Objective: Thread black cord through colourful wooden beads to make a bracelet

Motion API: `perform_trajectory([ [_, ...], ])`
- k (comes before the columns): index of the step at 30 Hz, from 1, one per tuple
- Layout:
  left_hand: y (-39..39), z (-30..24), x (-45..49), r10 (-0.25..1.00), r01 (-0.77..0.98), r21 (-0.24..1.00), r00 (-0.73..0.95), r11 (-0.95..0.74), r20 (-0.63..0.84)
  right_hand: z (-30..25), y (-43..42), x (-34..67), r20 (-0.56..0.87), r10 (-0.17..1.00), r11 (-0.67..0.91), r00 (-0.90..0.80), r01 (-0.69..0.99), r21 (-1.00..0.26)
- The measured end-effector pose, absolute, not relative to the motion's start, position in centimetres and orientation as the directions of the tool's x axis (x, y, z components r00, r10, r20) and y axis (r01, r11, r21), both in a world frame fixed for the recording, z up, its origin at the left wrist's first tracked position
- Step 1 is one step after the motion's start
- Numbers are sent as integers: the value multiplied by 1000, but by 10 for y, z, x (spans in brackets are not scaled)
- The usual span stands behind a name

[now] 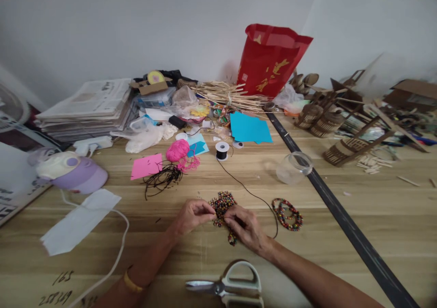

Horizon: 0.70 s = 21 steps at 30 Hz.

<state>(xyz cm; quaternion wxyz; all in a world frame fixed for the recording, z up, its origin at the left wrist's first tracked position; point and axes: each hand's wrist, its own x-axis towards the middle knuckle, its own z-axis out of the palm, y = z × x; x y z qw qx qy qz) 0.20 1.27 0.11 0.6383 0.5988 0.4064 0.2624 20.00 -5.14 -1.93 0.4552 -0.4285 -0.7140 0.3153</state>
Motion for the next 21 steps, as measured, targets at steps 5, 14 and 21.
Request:
perform_trajectory([
  [5, 9, 0, 5, 785, 91, 974, 578, 206, -221, -21, -53, 200, 390, 885, 459, -253, 348, -817],
  [14, 8, 2, 4, 776, 119, 974, 589, 194, -227, -20, -54, 199, 390, 883, 464, -262, 357, -811],
  [21, 8, 1, 5, 777, 100, 971, 585, 215, -233, -21, -54, 199, 391, 881, 468, -266, 363, -806],
])
